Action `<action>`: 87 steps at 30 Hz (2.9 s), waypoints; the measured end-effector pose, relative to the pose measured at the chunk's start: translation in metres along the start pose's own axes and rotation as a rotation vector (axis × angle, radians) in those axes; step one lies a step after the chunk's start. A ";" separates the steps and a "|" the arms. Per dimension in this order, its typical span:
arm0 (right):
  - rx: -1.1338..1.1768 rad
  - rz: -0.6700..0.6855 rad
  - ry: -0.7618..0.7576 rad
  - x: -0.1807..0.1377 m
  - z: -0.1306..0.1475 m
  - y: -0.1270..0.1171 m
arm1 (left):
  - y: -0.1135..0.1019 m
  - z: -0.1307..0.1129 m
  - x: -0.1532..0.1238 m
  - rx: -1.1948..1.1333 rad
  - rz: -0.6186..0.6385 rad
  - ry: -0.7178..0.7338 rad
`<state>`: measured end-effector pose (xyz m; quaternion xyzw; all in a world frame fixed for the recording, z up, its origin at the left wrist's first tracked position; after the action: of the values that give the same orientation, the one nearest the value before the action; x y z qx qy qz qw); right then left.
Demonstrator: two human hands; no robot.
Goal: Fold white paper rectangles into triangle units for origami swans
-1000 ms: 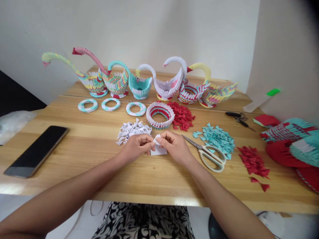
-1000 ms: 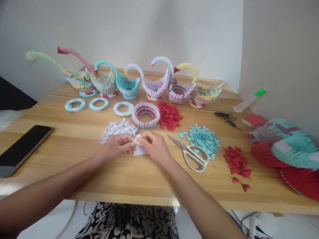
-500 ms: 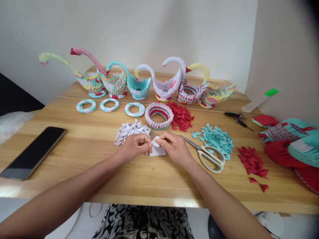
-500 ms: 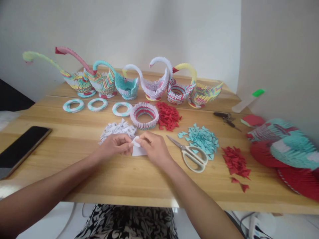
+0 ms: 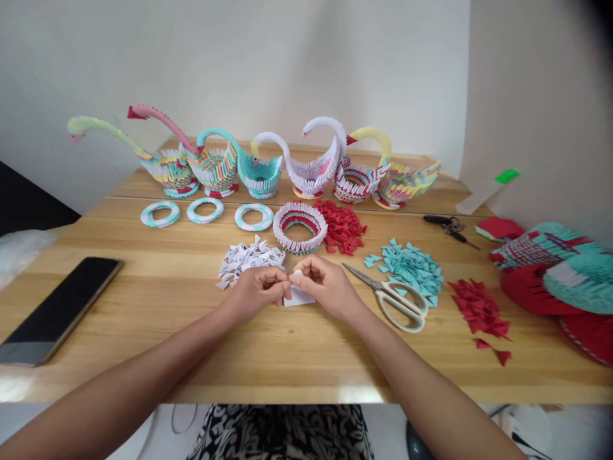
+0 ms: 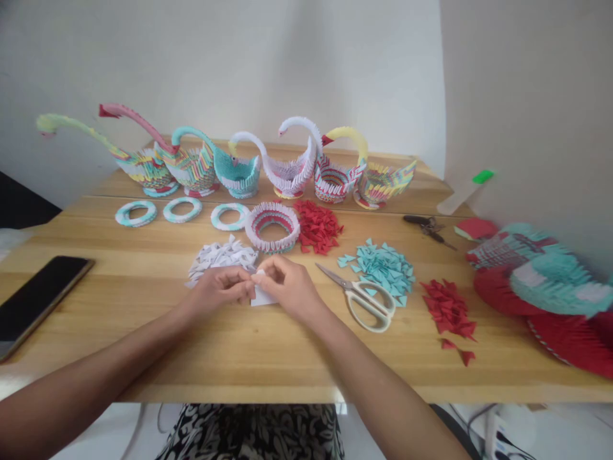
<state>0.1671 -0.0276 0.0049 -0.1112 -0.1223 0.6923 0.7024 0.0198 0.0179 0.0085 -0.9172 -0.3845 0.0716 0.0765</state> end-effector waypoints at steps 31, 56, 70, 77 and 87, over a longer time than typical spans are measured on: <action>0.100 -0.008 -0.027 -0.002 0.008 -0.009 | -0.008 0.010 0.002 -0.390 -0.018 -0.209; 0.676 0.207 0.238 0.002 -0.007 0.012 | -0.003 0.006 -0.001 -0.512 0.039 -0.170; 0.138 0.055 0.070 0.000 -0.001 0.000 | -0.007 -0.006 -0.006 -0.019 -0.170 0.135; -0.222 -0.060 -0.151 -0.005 0.016 -0.010 | -0.009 0.002 -0.002 -0.173 -0.070 0.016; -0.445 -0.042 -0.556 -0.010 0.027 -0.010 | -0.001 0.011 -0.002 -0.544 0.080 -0.179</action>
<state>0.1679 -0.0385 0.0340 -0.0661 -0.4589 0.6380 0.6148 0.0153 0.0180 -0.0020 -0.9084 -0.3584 0.0492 -0.2095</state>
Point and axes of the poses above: each hand's wrist, its own x-axis towards the middle knuckle, its own y-axis out of the palm, z = x × y, the point moved 4 cm from there along x, towards the middle knuckle, and after that the axes turned 2 degrees about y, right-handed, at the moved point
